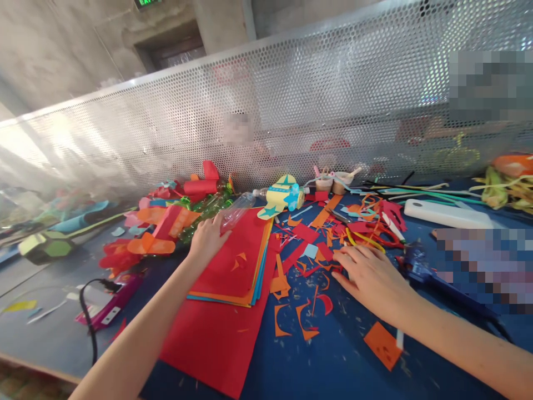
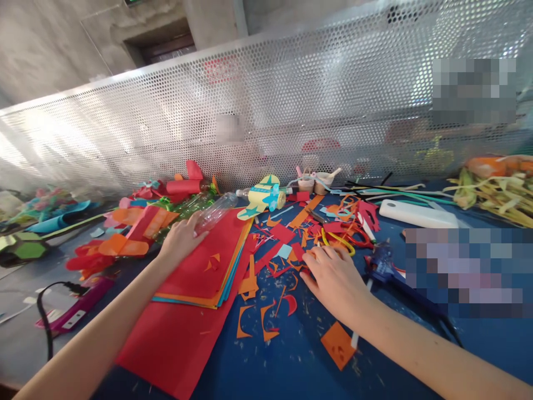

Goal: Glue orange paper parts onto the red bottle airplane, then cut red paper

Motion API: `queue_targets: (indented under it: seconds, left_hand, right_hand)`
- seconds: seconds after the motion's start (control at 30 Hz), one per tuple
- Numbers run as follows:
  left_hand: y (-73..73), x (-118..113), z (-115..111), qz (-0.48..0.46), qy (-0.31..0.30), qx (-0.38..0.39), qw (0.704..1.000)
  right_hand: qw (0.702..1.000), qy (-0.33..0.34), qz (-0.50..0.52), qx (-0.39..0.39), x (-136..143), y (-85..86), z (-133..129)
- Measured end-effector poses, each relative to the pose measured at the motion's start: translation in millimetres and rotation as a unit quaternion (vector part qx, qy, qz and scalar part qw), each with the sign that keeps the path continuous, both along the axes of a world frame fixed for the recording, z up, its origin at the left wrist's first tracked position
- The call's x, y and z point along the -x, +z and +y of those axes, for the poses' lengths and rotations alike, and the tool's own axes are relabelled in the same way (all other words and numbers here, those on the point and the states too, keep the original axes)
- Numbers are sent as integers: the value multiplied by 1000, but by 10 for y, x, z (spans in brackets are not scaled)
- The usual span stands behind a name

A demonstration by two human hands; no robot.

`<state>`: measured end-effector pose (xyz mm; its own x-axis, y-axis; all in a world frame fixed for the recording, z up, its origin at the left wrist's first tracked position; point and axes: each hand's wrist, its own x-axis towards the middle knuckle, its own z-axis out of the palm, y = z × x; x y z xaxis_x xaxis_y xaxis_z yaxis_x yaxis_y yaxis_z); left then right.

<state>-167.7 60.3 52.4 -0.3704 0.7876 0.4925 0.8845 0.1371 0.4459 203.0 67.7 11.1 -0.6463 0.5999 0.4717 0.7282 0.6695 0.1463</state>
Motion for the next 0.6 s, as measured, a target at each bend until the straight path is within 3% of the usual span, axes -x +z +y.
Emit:
queue_targets:
  seconds: [0.2, 0.33, 0.5, 0.6]
  left_hand:
    - [2, 159, -31, -93, -4, 3, 996]
    - [60, 150, -66, -134, -59, 31, 989]
    - [95, -186, -25, -187, -204, 107, 955]
    - [86, -450, 19, -202, -270, 153, 929]
  right_hand:
    - [1000, -8, -3, 25, -14, 80, 3]
    - [999, -9, 26, 28, -20, 129, 38]
    - [994, -37, 104, 4, -97, 286, 122]
    - [991, -36, 127, 34, -197, 381, 207]
